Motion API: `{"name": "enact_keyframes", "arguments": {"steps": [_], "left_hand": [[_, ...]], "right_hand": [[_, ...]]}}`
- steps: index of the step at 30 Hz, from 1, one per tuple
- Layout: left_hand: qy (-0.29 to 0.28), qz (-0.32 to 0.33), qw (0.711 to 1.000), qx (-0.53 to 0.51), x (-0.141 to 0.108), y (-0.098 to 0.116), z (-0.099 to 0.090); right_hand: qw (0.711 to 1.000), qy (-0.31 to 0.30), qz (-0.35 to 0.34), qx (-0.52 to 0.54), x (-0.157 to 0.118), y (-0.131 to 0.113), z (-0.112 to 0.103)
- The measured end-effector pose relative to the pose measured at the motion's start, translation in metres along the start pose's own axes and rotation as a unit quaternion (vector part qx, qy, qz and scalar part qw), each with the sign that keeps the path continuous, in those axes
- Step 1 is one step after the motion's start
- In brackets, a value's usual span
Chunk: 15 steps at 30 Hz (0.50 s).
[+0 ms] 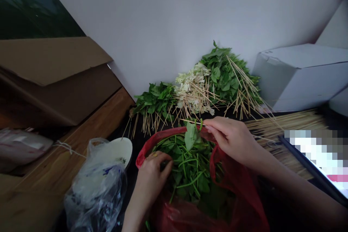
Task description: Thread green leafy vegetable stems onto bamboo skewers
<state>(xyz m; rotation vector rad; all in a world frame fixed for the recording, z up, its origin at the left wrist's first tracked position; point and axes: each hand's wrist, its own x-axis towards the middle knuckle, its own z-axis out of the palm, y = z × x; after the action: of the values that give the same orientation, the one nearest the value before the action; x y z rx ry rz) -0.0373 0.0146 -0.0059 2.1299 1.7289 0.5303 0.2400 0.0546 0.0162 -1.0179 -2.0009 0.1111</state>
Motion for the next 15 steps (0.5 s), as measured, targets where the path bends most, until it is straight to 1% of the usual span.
{"name": "enact_keyframes", "arguments": {"steps": [2, 5, 7, 10, 12, 15], "left_hand": [[0.044, -0.022, 0.992, -0.118, 0.0, -0.003, -0.001], [0.099, -0.056, 0.954, -0.277, 0.002, -0.002, 0.0], [0.122, -0.069, 0.923, -0.357, 0.003, 0.0, 0.002], [0.147, -0.086, 0.876, -0.451, 0.005, 0.004, 0.006], [0.153, -0.093, 0.841, -0.51, 0.005, 0.007, 0.008], [0.148, -0.1, 0.779, -0.601, 0.007, 0.013, 0.01]], "right_hand": [[1.0, -0.004, 0.002, 0.002, 0.0, 0.0, 0.0], [1.0, -0.019, 0.009, 0.018, 0.001, -0.002, -0.002], [0.998, -0.037, 0.013, 0.041, 0.001, -0.004, -0.003], [0.995, -0.071, 0.008, 0.072, 0.001, -0.006, -0.004], [0.992, -0.094, 0.0, 0.082, 0.0, -0.008, -0.003], [0.988, -0.13, -0.01, 0.079, -0.002, -0.011, 0.0]]}}
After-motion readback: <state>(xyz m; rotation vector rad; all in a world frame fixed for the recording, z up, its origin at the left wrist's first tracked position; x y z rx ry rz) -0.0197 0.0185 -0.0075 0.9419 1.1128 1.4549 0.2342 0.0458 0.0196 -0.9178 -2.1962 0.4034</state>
